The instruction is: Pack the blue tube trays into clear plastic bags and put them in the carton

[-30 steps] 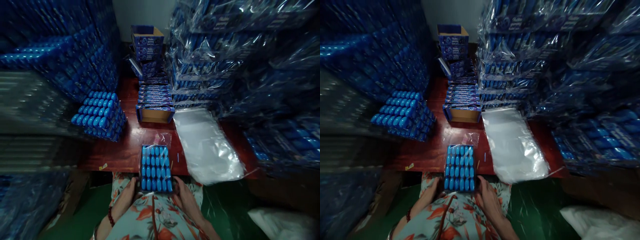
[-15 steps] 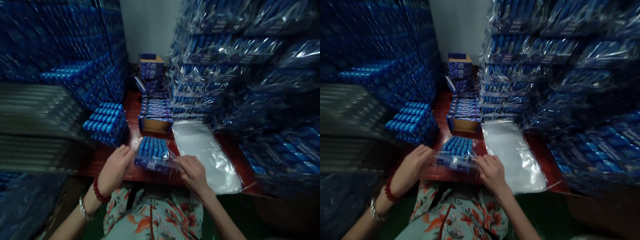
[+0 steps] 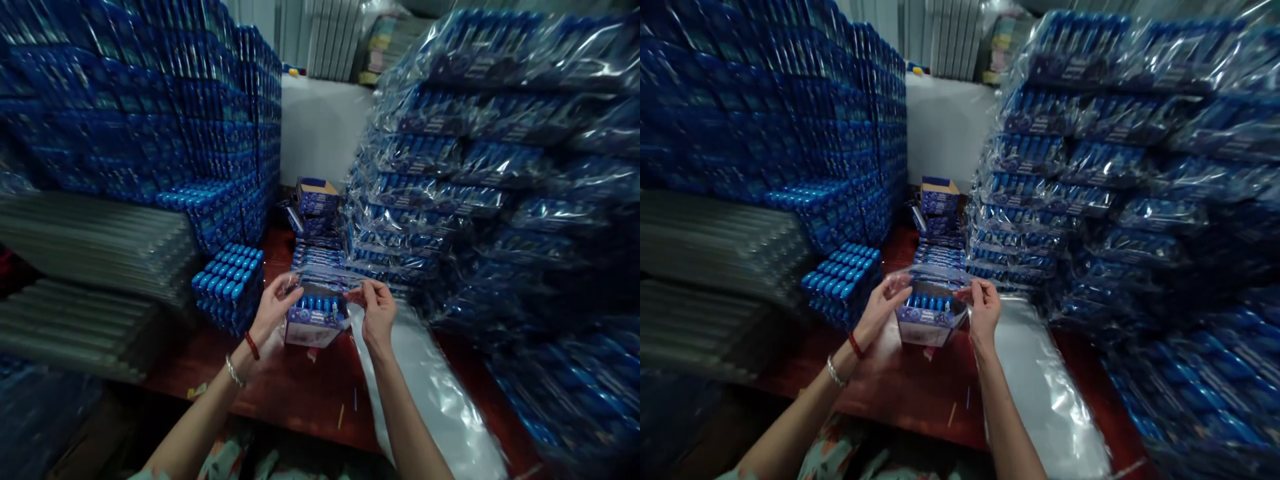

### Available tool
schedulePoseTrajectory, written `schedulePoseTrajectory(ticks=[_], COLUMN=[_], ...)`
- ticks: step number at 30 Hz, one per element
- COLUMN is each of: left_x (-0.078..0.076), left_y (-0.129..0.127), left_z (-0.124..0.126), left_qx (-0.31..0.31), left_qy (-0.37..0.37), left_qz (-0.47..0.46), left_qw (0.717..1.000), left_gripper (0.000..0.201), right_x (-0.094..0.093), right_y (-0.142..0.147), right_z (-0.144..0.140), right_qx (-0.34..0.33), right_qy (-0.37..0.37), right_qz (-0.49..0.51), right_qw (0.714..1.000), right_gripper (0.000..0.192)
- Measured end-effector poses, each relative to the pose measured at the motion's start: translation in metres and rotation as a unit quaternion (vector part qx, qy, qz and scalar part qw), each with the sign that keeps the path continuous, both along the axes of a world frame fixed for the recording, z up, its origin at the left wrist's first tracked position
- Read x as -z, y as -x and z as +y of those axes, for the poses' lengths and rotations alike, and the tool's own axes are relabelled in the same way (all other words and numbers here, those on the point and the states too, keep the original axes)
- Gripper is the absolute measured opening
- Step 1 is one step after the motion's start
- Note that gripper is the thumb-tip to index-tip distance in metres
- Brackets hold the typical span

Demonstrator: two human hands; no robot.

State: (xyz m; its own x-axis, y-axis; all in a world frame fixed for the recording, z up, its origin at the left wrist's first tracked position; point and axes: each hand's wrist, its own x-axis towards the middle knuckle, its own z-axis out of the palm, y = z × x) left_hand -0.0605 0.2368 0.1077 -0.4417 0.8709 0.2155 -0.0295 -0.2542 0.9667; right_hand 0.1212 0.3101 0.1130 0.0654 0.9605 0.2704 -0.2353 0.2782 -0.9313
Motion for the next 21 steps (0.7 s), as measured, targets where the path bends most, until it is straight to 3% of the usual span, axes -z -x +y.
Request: schedulePoseTrajectory(ticks=[4,8,10,11,13,15,17,19,21], left_x=[-0.003,-0.019,-0.022,-0.021,-0.02,-0.018,-0.018,-0.019,-0.02], left_y=[-0.004,0.004,0.007,0.008,0.008,0.008,0.01,0.013,0.017], left_z=[0.005,0.014,0.019,0.02,0.023,0.025,0.026,0.026,0.023], left_qx=[-0.053,-0.015,0.003,0.013,0.034,0.056,0.073,0.087,0.109], left_qy=[-0.048,-0.081,-0.083,-0.086,-0.092,-0.093,-0.09,-0.088,-0.083], left_qz=[-0.039,-0.039,-0.059,-0.07,-0.087,-0.095,-0.093,-0.08,-0.055], left_qw=[0.997,0.996,0.995,0.994,0.991,0.99,0.989,0.989,0.989], left_gripper=[0.031,0.028,0.029,0.03,0.031,0.033,0.034,0.035,0.038], right_x=[-0.009,-0.02,-0.027,-0.031,-0.038,-0.044,-0.046,-0.048,-0.051], right_y=[0.004,0.002,0.001,0.002,0.01,0.023,0.04,0.055,0.064], right_z=[0.011,0.025,0.026,0.023,0.013,-0.001,-0.011,-0.014,-0.011], right_qx=[0.021,0.053,0.132,0.191,0.265,0.224,0.132,0.094,0.086], right_qy=[-0.015,-0.035,-0.095,-0.15,-0.305,-0.451,-0.532,-0.561,-0.584], right_qz=[0.012,-0.028,-0.079,-0.117,-0.226,-0.364,-0.473,-0.523,-0.534], right_qw=[1.0,0.998,0.984,0.963,0.886,0.784,0.69,0.635,0.606], right_gripper=[0.03,0.031,0.027,0.025,0.02,0.025,0.034,0.035,0.031])
